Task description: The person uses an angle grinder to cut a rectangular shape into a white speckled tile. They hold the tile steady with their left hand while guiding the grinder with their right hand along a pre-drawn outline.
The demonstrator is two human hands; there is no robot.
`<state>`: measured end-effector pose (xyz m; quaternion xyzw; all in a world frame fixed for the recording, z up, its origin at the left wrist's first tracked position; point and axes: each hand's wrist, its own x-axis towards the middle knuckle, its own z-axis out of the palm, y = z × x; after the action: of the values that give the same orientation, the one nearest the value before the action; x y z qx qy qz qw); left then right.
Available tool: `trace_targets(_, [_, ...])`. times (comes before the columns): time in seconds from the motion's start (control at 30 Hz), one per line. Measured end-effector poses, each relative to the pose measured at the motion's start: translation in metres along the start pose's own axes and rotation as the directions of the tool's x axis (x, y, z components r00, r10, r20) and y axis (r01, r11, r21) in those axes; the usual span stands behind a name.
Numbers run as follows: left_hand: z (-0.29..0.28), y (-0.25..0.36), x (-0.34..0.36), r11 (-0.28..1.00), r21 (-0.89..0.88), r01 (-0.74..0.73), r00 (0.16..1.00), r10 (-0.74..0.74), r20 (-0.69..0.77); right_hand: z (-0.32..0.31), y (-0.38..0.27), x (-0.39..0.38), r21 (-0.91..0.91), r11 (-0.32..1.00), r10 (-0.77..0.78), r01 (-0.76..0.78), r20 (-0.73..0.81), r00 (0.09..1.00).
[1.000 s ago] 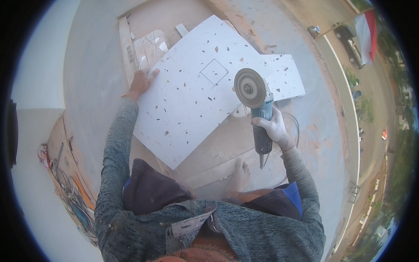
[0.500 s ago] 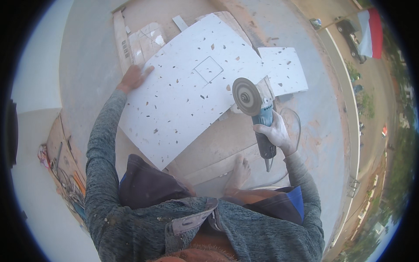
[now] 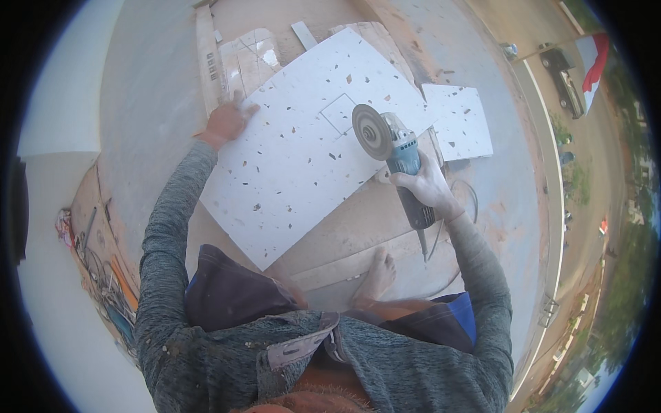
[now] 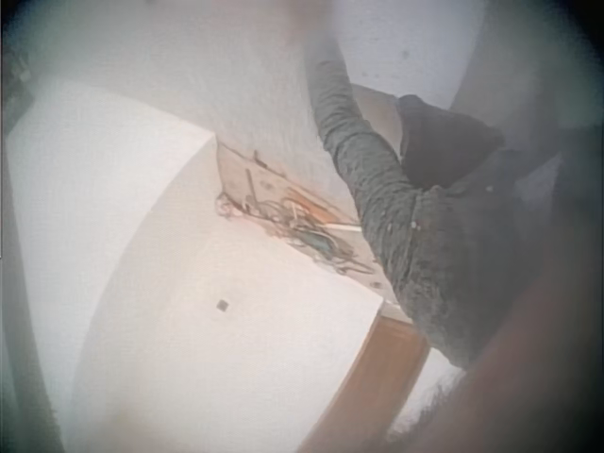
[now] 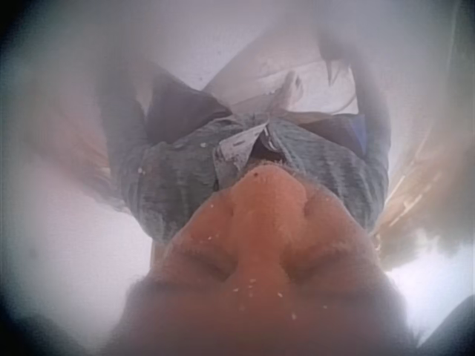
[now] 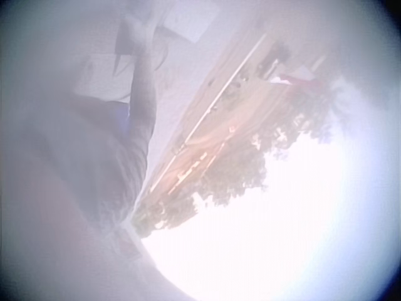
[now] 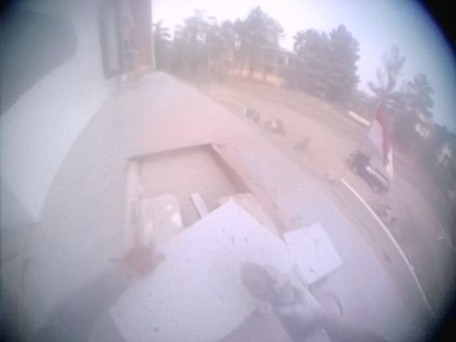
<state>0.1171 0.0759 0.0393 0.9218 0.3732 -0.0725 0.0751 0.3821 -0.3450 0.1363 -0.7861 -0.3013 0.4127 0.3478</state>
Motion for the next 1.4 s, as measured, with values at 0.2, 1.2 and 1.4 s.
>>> trace_targets(0.2, [-0.011, 0.024, -0.016, 0.996, 0.092, 0.021, 0.975, 0.0, -0.221, -0.001, -0.006, 0.018, -0.091, 0.995, -0.033, 0.035, 0.032, 0.999])
trace_targets(1.2, [0.047, 0.175, -0.114, 0.846, -0.09, -0.526, 0.83, 0.488, -0.27, -0.001, -0.008, 0.056, -0.125, 0.986, -0.106, 0.114, 0.068, 0.992])
trace_targets(1.4, [0.051, 0.169, -0.123, 0.829, -0.136, -0.543, 0.812, 0.476, -0.338, 0.002, -0.002, 0.066, -0.133, 0.981, -0.128, 0.144, 0.119, 0.985])
